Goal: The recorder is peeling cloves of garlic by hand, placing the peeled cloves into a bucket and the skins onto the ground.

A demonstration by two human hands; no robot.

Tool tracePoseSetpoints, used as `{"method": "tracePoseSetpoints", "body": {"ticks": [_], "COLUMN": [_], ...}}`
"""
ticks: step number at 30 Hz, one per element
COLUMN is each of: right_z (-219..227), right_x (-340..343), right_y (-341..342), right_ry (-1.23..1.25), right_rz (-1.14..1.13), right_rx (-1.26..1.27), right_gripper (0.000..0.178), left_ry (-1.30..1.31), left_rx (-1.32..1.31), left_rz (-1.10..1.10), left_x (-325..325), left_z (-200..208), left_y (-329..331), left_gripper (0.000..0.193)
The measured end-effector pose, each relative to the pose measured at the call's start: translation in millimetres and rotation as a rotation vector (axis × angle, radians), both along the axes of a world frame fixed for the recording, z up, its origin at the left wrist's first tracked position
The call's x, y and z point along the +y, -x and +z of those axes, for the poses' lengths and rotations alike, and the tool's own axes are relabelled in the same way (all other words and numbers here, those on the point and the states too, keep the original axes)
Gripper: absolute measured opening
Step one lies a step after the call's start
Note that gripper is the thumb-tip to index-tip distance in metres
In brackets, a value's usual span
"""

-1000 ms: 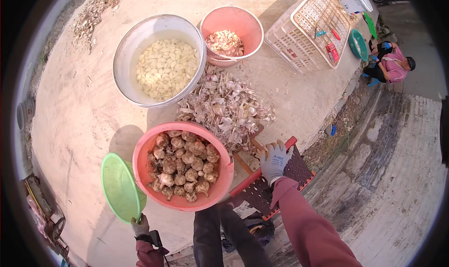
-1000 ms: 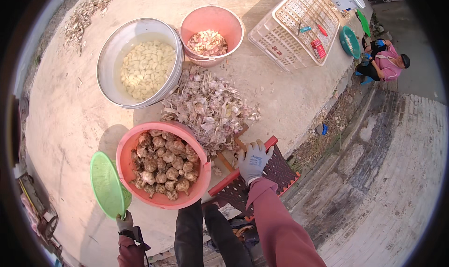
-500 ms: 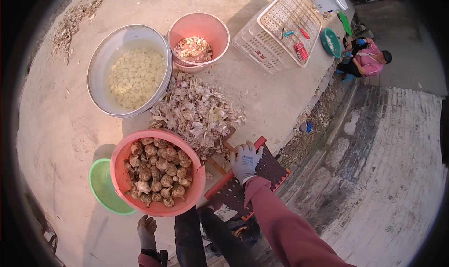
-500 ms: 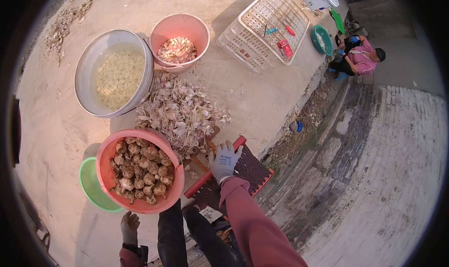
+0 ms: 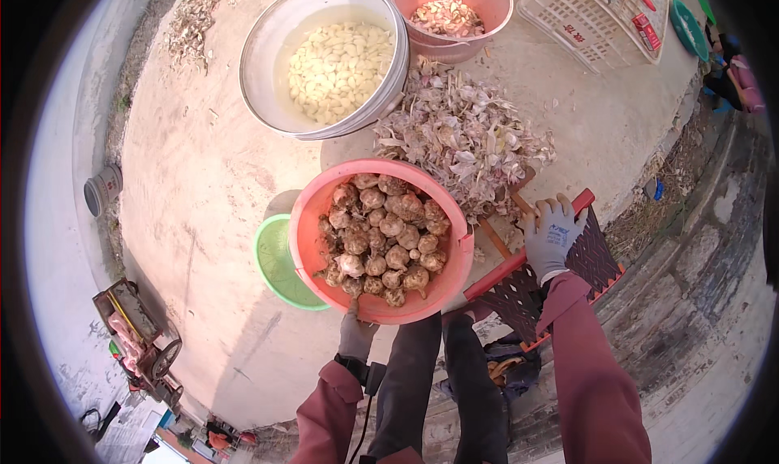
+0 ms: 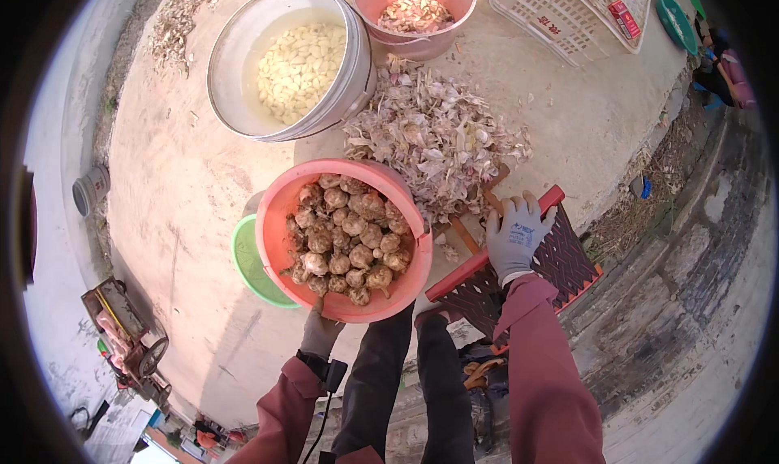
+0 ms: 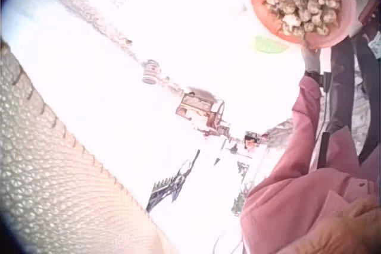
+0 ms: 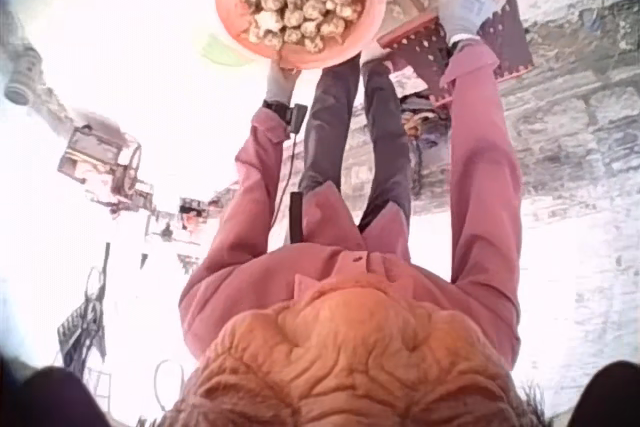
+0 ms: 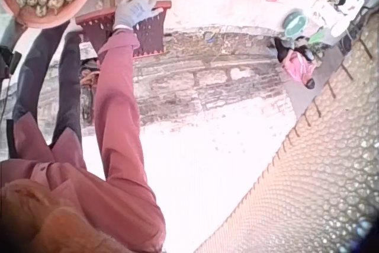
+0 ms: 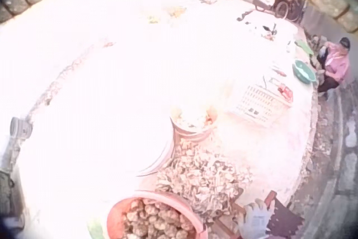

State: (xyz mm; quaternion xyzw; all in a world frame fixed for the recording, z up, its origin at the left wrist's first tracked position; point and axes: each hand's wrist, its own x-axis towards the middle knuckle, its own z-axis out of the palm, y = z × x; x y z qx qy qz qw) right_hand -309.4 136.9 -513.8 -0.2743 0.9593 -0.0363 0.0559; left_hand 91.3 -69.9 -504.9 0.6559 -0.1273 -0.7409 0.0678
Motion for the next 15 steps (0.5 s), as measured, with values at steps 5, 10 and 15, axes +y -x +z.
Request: {"method": "tracePoseSetpoints", "body": {"ticks": [5, 10, 15], "right_z": [-1, -5, -5], "right_x": [1, 7, 9], "right_y": [0, 0, 0], "right_ry": [-0.065, -0.081, -0.032], "right_rz": [0.002, -0.004, 0.0], "right_rx": [-0.009, -0.023, -0.022], "right_gripper": [0.024, 0.025, 0.024], "left_ry": [0.072, 0.165, 0.277], "left_rx": [-0.197, -0.418, -0.529], "left_rz": [-0.16, -0.332, -0.507], "left_x": [-2, -40, -89], "left_z": [0, 9, 7], "left_y": [9, 7, -5], "left_gripper": [0.048, 0.036, 0.033]}}
